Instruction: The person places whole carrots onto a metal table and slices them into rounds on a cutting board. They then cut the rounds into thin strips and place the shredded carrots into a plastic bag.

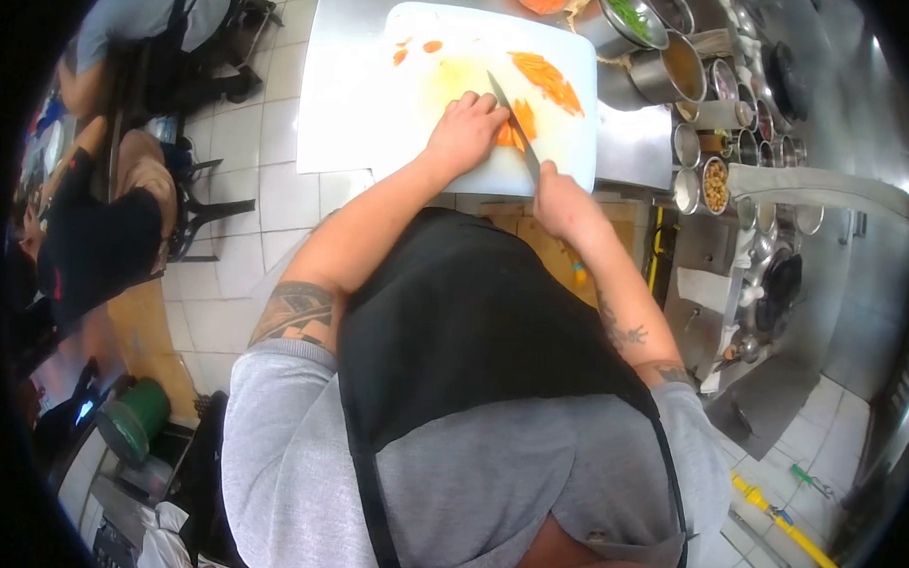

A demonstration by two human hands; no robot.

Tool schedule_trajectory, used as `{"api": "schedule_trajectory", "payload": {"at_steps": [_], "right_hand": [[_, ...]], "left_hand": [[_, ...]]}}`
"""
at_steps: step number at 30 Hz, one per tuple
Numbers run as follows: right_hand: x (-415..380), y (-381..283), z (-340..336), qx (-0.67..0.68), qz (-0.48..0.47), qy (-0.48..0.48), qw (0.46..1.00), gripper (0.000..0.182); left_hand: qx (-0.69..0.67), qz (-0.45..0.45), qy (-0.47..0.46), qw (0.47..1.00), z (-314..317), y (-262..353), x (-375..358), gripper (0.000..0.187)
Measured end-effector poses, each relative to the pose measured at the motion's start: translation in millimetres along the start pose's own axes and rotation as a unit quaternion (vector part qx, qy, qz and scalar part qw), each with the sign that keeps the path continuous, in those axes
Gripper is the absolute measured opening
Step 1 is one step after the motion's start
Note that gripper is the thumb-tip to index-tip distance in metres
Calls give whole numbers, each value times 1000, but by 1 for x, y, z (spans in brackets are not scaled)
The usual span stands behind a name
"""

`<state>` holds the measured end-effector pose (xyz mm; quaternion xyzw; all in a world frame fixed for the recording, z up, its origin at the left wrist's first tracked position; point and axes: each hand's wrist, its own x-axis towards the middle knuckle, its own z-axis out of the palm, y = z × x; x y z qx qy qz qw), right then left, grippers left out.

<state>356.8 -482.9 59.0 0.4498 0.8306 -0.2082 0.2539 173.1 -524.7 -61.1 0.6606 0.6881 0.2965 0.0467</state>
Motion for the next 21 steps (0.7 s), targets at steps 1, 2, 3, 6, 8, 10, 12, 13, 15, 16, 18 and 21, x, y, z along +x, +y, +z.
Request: {"api": "schedule_trajectory", "payload": {"at_steps": [1, 2, 3, 6, 8, 10, 12, 13, 15, 16, 18, 21], "right_hand": [[5, 4, 17, 2, 4, 2, 1000, 31], [9, 8, 30, 6, 9, 4, 1000, 32], [14, 6, 29, 11, 6, 8, 1000, 32], [23, -2, 11, 25, -3, 5, 1000, 33], [11, -8, -22, 19, -10, -13, 1000, 33], [2, -2, -9, 4, -1, -18, 1000, 33], [1, 1, 14, 6, 5, -8, 1000, 33], [10, 2, 24, 18, 4, -2, 1000, 33], [29, 3, 35, 43, 4, 12, 999, 32], [27, -3, 21, 32, -2, 12, 999, 31], [17, -10, -7, 15, -5, 12, 1000, 30], [-5, -11, -6, -9, -2, -20, 1000, 29]], "left_hand": [[-3, 0, 5, 1000, -1, 0, 0, 23], [-7, 0, 9, 1000, -1, 1, -1, 22], [-5, -1, 10, 1000, 0, 1, -2, 22], [-3, -1, 3, 1000, 0, 0, -3, 22], [-12, -6, -7, 1000, -1, -1, 1, 21], [-20, -6, 7, 1000, -1, 0, 1, 19], [-32, -10, 17, 999, 1, -1, 0, 19], [-40, -10, 20, 999, 2, 0, -1, 19], [-48, -10, 23, 999, 2, -1, -1, 21], [-47, -9, 21, 999, 2, -3, -1, 22], [-49, -3, 15, 999, 3, -4, -5, 25], [-49, -4, 19, 999, 4, -6, -7, 28]]}}
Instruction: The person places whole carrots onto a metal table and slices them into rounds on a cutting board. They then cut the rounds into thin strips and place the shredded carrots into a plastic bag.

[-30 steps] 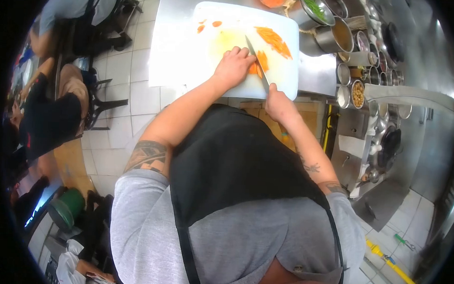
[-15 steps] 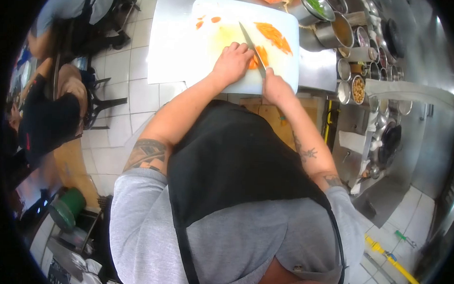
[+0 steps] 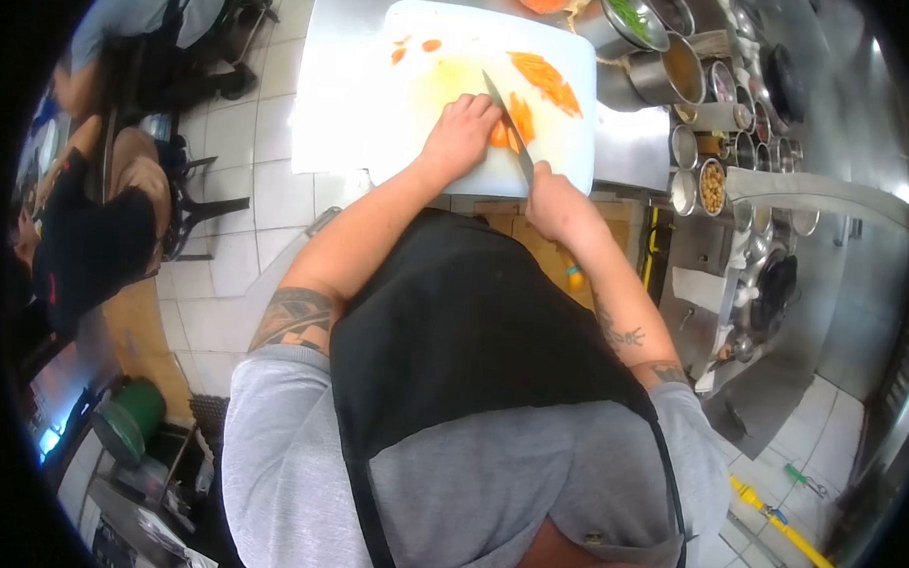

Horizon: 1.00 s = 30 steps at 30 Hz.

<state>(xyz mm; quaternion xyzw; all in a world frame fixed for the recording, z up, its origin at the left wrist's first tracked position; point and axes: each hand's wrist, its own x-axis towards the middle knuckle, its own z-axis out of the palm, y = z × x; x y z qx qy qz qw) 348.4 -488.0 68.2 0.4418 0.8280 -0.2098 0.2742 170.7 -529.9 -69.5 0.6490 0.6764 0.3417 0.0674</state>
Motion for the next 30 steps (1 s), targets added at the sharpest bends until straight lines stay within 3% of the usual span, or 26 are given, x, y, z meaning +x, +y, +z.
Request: {"api": "schedule_trajectory", "payload": {"at_steps": [3, 6, 9, 11, 14, 17, 19, 23, 26, 29, 30], "right_hand": [[24, 4, 38, 9, 9, 42, 999, 30], [46, 6, 22, 30, -11, 62, 998, 30], [18, 1, -4, 22, -10, 19, 1000, 31], [7, 2, 10, 24, -4, 4, 1000, 31], [32, 8, 47, 34, -6, 56, 998, 31], [34, 5, 18, 38, -19, 35, 998, 33], [20, -1, -8, 24, -21, 11, 999, 33], [31, 10, 44, 45, -21, 48, 998, 30], [52, 23, 43, 112, -60, 60, 990, 33], [72, 53, 38, 134, -163, 82, 974, 26], [72, 57, 28, 146, -148, 66, 976, 25]], "left_hand": [[3, -11, -7, 1000, -4, 4, 2, 28], [2, -18, -35, 999, -7, 5, -1, 28], [6, -11, -37, 999, -6, 3, 6, 29], [4, -6, -18, 1000, -5, 3, 2, 29], [0, -5, -4, 1000, -4, 4, 1, 29], [17, -16, -61, 998, -12, 5, 4, 27], [5, -5, -16, 1000, -6, 3, 4, 25], [-3, -1, 11, 1000, -2, 3, 3, 22], [8, -5, -21, 1000, -8, 4, 3, 21], [-7, 13, -7, 1000, -3, -2, 3, 20], [-19, 9, -3, 1000, -4, -1, 4, 21]]}}
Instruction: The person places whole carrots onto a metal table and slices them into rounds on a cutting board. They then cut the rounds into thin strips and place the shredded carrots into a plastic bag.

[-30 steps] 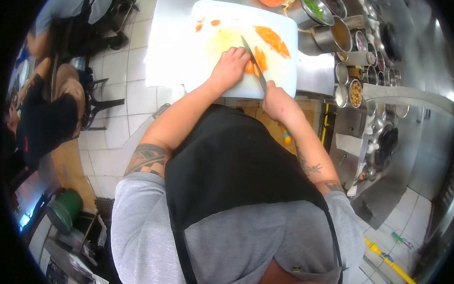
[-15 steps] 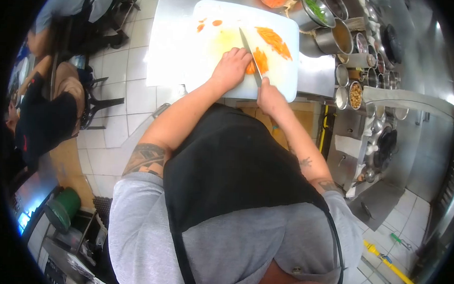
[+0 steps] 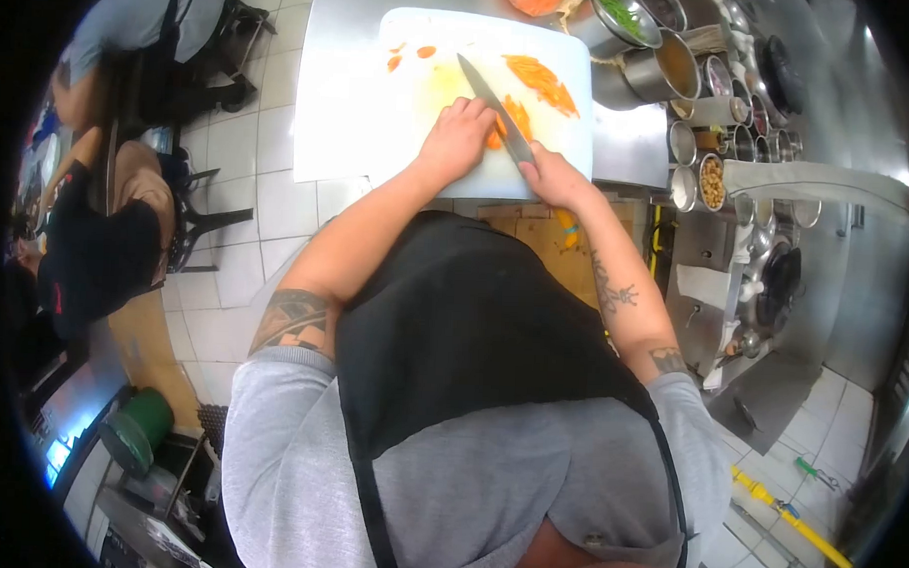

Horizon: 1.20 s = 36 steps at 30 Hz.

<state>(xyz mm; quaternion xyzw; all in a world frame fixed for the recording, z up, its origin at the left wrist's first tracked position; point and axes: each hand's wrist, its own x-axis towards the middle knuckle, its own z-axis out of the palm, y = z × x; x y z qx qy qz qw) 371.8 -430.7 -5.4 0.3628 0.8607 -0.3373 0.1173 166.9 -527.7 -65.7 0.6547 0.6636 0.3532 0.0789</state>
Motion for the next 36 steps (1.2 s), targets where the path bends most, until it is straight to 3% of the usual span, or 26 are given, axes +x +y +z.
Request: {"api": "schedule_trajectory", "payload": {"at_steps": [2, 6, 8, 13, 21, 27, 36], "right_hand": [[-1, -4, -19, 30, 36, -26, 999, 23], [-7, -15, -14, -123, 56, 21, 991, 33], [-13, -28, 1, -124, 69, 28, 990, 32], [-10, -52, 25, -119, 109, 31, 986, 30], [-38, -91, -32, -164, 101, -34, 981, 29], [-62, -89, -25, -183, 141, -84, 969, 29], [-63, -74, -27, -215, 113, -30, 969, 26]], "left_hand": [[-24, -10, 4, 1000, -3, 0, -3, 24], [-41, 15, 84, 995, -16, -6, -9, 23], [-45, 12, 90, 995, -19, -5, -11, 20], [4, 24, 33, 999, -8, -9, -9, 21], [31, 33, 46, 998, -5, -8, -10, 25], [32, 4, 26, 999, -7, -5, -8, 26], [9, -15, 61, 998, -2, -2, -10, 22]]}}
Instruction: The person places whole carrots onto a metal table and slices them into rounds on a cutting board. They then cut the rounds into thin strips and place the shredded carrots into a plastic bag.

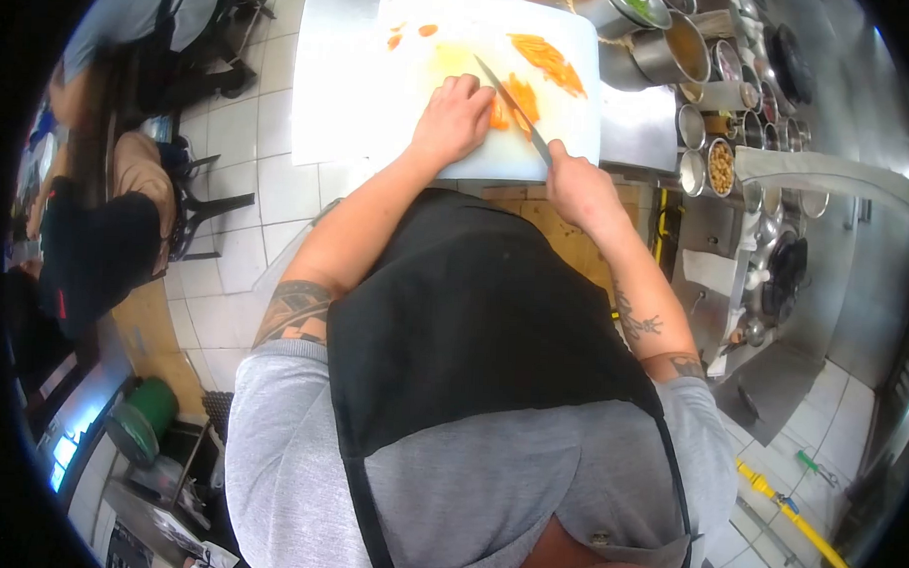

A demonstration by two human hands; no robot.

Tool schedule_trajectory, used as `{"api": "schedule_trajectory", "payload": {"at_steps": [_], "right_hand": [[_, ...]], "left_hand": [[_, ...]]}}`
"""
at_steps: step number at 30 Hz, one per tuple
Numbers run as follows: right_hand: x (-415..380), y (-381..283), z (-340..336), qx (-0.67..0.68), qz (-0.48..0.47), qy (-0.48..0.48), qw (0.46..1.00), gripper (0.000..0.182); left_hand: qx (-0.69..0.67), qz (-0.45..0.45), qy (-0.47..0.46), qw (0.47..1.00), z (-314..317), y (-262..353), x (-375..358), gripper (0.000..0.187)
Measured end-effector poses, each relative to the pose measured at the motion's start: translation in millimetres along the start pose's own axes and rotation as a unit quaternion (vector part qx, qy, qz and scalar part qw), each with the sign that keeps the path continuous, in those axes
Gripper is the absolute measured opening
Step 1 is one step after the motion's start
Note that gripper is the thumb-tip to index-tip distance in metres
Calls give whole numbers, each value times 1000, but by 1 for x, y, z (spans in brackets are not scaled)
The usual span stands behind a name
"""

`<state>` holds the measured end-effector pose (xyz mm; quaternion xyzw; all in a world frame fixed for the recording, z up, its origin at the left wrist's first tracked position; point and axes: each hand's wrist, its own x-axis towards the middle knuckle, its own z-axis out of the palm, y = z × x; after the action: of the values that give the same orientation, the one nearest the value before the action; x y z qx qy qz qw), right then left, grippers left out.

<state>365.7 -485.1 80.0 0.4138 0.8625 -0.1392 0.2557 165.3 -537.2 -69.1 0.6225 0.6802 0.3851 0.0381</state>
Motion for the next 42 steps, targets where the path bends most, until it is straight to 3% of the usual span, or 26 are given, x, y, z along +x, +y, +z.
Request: {"api": "schedule_trajectory", "payload": {"at_steps": [6, 14, 18, 20, 23, 30, 33, 36, 42], "right_hand": [[24, -3, 54, 67, 6, 8, 998, 26], [11, -8, -4, 48, -8, -48, 998, 31], [2, -7, 7, 54, 2, -74, 996, 31], [19, 2, 47, 76, -3, -38, 996, 30], [38, 2, 55, 98, -2, -17, 995, 30], [13, -10, 0, 73, -4, -63, 995, 33], [36, -2, 58, 85, 2, -16, 996, 33], [57, -1, 61, 102, -23, 32, 994, 31], [16, -9, 3, 87, -28, -30, 995, 29]], "left_hand": [[32, 16, -20, 999, -1, 3, 1, 23], [45, 18, -11, 999, 2, -1, 2, 23], [41, 15, -13, 999, 1, 1, 3, 23], [31, 25, -3, 999, 1, -1, 2, 23], [32, 16, -14, 999, 1, 0, 2, 24], [37, 9, -28, 999, 1, -1, 2, 25], [31, 9, -21, 999, 3, -2, 1, 26], [25, 12, -11, 1000, 3, -5, 0, 24], [20, 14, -3, 1000, 1, -1, 1, 20]]}}
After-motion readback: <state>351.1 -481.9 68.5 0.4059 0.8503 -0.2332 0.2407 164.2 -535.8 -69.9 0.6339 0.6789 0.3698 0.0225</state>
